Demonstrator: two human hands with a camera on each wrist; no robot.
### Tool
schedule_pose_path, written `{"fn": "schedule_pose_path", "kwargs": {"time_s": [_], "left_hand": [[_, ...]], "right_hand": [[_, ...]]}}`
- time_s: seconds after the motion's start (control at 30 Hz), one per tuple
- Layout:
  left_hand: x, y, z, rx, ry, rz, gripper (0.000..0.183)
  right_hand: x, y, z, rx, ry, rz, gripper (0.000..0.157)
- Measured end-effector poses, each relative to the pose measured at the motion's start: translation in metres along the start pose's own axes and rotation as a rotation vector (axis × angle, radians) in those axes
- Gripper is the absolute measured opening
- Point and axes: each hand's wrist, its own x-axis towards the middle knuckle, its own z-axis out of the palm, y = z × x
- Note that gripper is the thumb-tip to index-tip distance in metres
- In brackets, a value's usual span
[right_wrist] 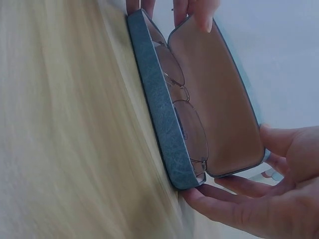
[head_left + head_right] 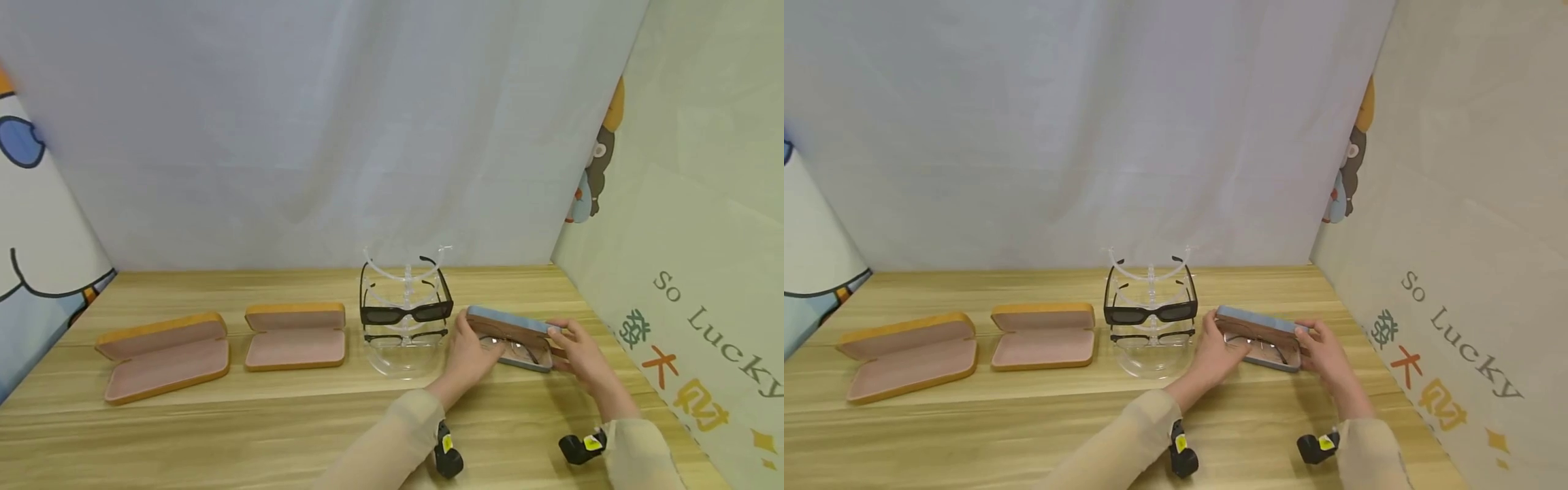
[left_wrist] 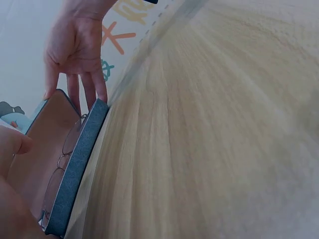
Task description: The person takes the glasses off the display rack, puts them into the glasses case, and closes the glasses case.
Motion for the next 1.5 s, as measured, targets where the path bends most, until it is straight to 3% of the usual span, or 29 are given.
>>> {"fn": "schedule_pose_path", "kwargs": {"time_s": [0.17, 0.37, 0.47, 0.8, 0.9, 1.17, 1.33, 1.5], "left_hand": [[0.004, 0.001, 0.000, 0.016, 0.031, 0.008, 0.078], [0.010, 0.008, 0.001, 0.072, 0.194, -0.032, 0.053], [0.013, 0.009, 0.000, 0.092, 0.237, -0.043, 0.044], [0.009, 0.003, -0.002, 0.049, 0.216, 0.007, 0.043], [0.004, 0.000, 0.003, 0.091, 0.233, 0.024, 0.042], [-0.008, -0.007, 0.013, 0.126, 0.247, 0.069, 0.038], [-0.013, -0.006, 0.008, 0.148, 0.191, 0.082, 0.045], [-0.024, 0.000, -0.003, 0.106, 0.125, 0.090, 0.037]], "right_hand": [[-0.001, 0.002, 0.001, 0.002, 0.007, -0.018, 0.053], [0.001, 0.006, 0.005, -0.012, 0.013, -0.021, 0.051], [0.001, 0.007, 0.005, -0.023, 0.020, -0.027, 0.051], [-0.002, 0.010, 0.004, -0.025, 0.036, -0.049, 0.053], [-0.005, 0.012, 0.002, -0.043, 0.045, -0.046, 0.055], [-0.008, 0.025, -0.001, -0.204, 0.121, -0.032, 0.050], [-0.009, 0.021, 0.002, -0.294, 0.151, -0.025, 0.049], [-0.012, 0.005, 0.011, -0.418, 0.216, -0.015, 0.047]]}}
